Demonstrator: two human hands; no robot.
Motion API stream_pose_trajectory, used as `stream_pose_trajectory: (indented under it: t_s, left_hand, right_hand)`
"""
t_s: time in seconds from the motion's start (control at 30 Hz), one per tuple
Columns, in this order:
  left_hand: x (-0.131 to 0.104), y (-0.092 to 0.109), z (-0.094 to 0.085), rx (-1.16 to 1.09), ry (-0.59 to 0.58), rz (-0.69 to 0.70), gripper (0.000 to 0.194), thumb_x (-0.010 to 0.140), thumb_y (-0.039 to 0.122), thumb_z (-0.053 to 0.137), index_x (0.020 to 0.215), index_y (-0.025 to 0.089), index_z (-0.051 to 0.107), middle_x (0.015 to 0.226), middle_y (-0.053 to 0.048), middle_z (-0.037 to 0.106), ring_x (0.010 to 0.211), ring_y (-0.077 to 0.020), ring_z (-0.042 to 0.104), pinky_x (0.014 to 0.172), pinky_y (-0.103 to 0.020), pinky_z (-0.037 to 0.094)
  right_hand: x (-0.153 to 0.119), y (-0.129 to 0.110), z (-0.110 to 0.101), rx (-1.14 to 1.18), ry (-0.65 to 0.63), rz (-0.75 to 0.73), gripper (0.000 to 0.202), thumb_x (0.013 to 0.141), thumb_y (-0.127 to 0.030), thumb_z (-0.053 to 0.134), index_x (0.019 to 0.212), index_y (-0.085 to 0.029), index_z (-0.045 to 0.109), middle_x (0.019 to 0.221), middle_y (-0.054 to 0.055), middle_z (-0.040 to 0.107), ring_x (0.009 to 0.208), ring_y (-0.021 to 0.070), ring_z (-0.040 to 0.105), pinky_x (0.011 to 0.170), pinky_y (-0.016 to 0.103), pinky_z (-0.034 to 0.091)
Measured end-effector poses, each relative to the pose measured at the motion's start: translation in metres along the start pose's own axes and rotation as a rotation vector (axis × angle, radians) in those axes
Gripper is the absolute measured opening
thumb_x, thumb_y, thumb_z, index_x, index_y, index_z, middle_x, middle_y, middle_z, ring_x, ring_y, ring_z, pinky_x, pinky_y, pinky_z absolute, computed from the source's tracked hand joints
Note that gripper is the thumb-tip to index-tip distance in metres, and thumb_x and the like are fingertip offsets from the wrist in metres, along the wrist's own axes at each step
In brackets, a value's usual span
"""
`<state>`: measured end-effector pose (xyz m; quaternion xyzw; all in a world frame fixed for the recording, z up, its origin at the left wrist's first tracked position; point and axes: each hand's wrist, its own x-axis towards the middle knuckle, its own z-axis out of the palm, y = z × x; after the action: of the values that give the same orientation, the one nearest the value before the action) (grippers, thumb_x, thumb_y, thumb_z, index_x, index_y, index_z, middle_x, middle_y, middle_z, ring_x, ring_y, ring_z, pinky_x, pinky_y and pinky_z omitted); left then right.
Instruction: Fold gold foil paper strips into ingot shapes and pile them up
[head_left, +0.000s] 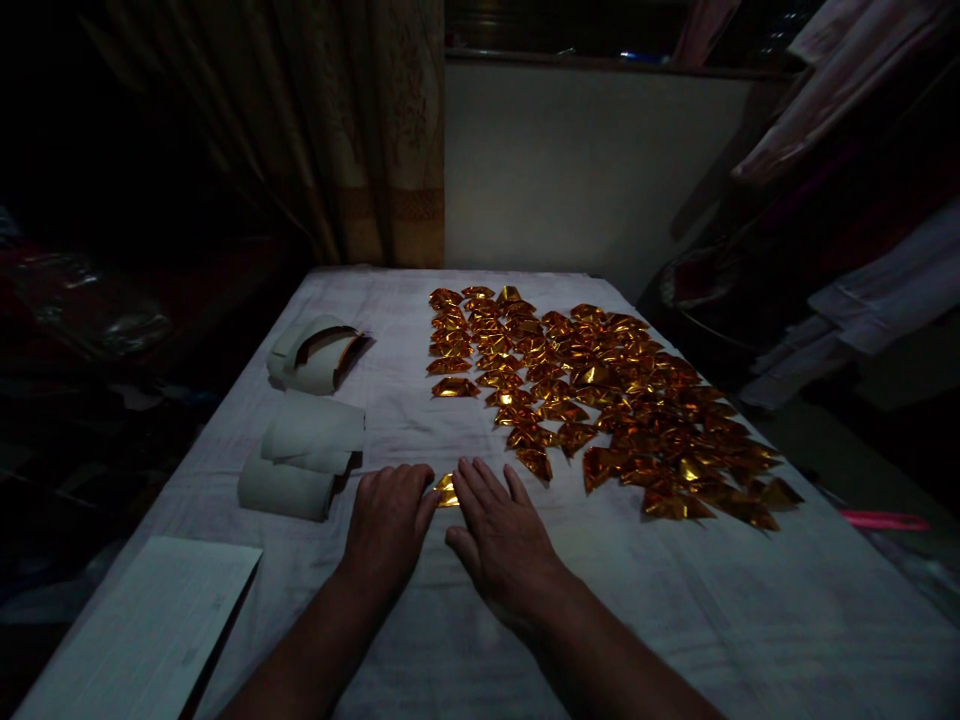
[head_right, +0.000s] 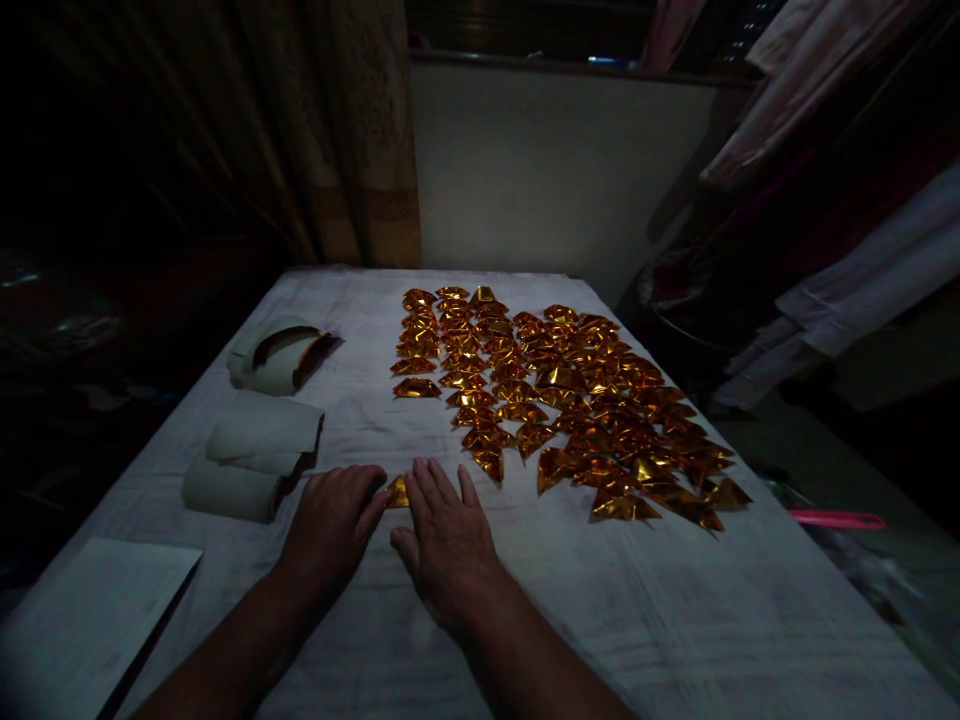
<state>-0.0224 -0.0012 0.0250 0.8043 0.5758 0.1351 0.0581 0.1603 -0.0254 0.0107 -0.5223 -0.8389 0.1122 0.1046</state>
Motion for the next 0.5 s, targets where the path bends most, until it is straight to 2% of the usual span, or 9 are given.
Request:
stream_pose_trajectory:
  t_s: [0.17,0.33,0.43,0.5]
  left_hand:
    - [0.0,0.001,-0.003,-0.02,-0.032,-0.013,0.006,0.095,0.024,0.055,0.097,0.023,0.06,0.092,-0.003,0.068,0.09,-0.024,0.061,0.083,-0.038,0.038]
    - [-0.001,-0.004,-0.009,-0.034,-0.062,-0.021,0.009,0.093,0.019,0.054,0.097,0.022,0.061,0.093,-0.003,0.069,0.09,-0.0239,0.063,0.082,-0.038,0.04]
    - [-0.004,-0.008,-0.013,-0.034,-0.03,-0.005,0.013,0.092,0.015,0.052,0.096,0.022,0.062,0.092,-0.004,0.068,0.088,-0.0239,0.063,0.081,-0.039,0.043]
    - [-0.007,-0.008,-0.013,-0.041,0.038,0.016,0.016,0.093,0.014,0.049,0.097,0.021,0.063,0.092,-0.005,0.068,0.087,-0.0234,0.063,0.08,-0.038,0.045]
  right_hand:
    - [-0.012,0.01,-0.003,-0.008,-0.014,0.07,0.062,0.101,-0.05,0.044,0.152,-0.017,0.038,0.16,0.008,0.032,0.149,0.0279,0.028,0.121,0.055,0.02]
    - [-0.014,0.011,-0.002,0.0,-0.014,0.074,0.062,0.101,-0.05,0.045,0.153,-0.017,0.038,0.16,0.008,0.032,0.148,0.0281,0.029,0.121,0.055,0.019]
    - [-0.014,0.011,0.0,-0.01,0.01,0.068,0.062,0.1,-0.05,0.045,0.152,-0.018,0.038,0.16,0.008,0.032,0.148,0.0285,0.029,0.121,0.055,0.02]
    - [-0.014,0.011,0.002,-0.023,0.026,0.066,0.061,0.1,-0.051,0.045,0.152,-0.018,0.04,0.159,0.009,0.033,0.148,0.0289,0.03,0.12,0.055,0.021]
